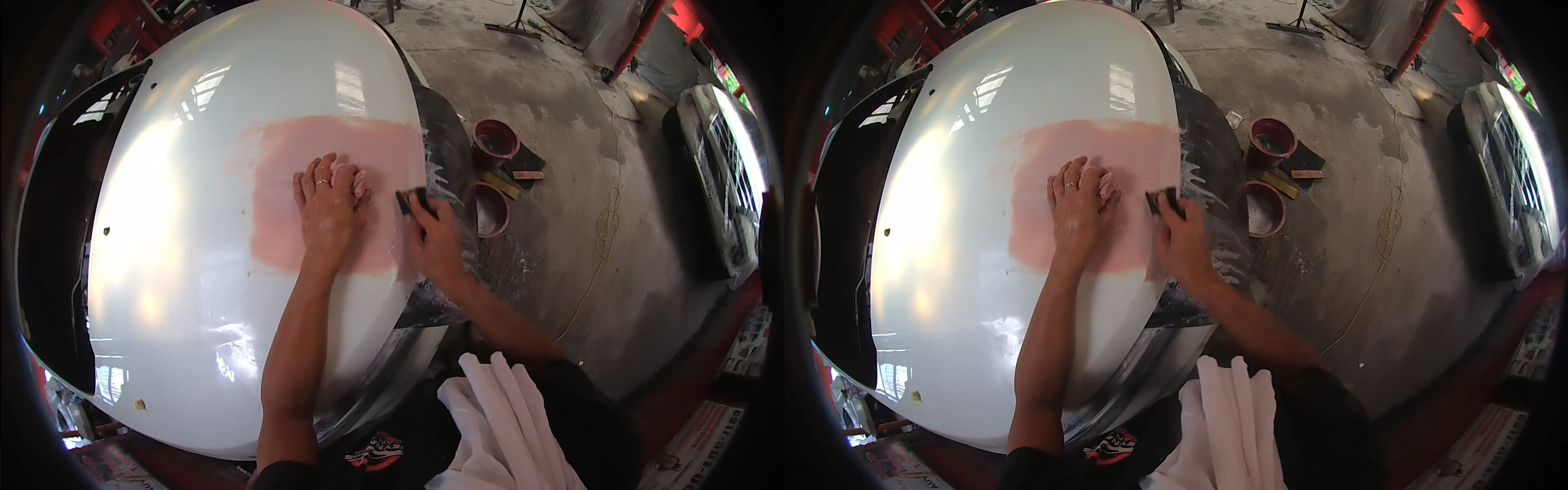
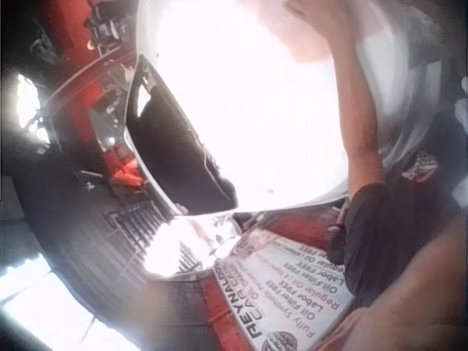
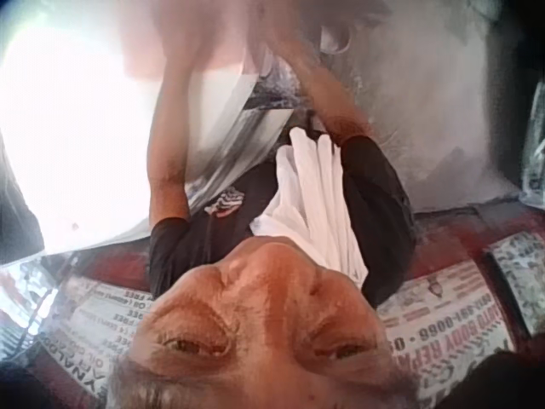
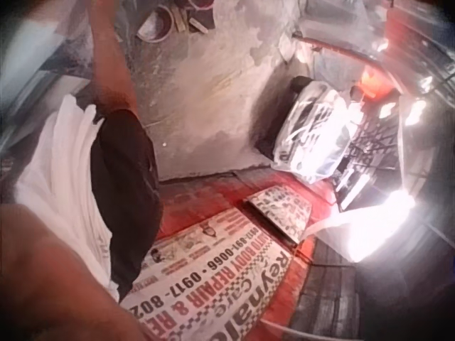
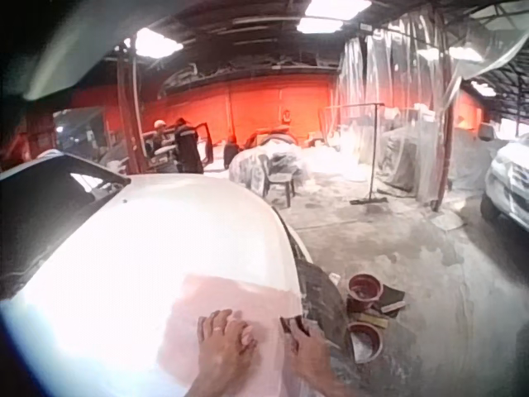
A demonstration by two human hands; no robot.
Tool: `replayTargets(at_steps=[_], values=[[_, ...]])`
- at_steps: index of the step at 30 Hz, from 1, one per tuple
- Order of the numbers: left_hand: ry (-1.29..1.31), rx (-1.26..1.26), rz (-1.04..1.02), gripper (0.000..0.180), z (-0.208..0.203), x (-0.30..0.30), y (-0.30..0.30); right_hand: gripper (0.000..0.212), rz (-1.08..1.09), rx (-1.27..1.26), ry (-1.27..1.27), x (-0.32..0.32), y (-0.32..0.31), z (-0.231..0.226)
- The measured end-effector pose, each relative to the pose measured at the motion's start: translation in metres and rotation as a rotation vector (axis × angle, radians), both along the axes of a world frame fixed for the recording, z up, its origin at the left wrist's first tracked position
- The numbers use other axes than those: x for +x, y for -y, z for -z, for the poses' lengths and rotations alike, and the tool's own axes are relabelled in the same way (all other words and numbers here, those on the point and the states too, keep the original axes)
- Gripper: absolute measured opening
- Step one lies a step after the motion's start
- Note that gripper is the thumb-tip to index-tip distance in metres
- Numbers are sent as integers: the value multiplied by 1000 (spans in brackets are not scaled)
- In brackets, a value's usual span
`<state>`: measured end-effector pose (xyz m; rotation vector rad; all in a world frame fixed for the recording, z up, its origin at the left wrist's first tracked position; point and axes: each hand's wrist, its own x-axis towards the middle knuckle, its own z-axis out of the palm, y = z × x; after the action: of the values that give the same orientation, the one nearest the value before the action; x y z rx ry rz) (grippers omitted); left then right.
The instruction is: The person sands a pink filler patch on the hood of a white car using a sanding block. They repeatedly dip the block into a bucket of water and continue sanding the same area.
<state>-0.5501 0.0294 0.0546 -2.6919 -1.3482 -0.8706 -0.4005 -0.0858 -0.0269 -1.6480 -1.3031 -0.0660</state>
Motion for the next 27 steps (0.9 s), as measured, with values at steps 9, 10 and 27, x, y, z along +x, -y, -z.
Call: replayTargets(at_steps=[9,10,27], values=[[-18,-11,4,30,-4,10,1,33,3,-76,-136,9,2,2],[-22,-8,3,30,-5,9,2,33,8,-56,-136,-1,12,1],[-44,56,85,38,-1,20,-4,33,91,-194,-100,92,-120,-23]])
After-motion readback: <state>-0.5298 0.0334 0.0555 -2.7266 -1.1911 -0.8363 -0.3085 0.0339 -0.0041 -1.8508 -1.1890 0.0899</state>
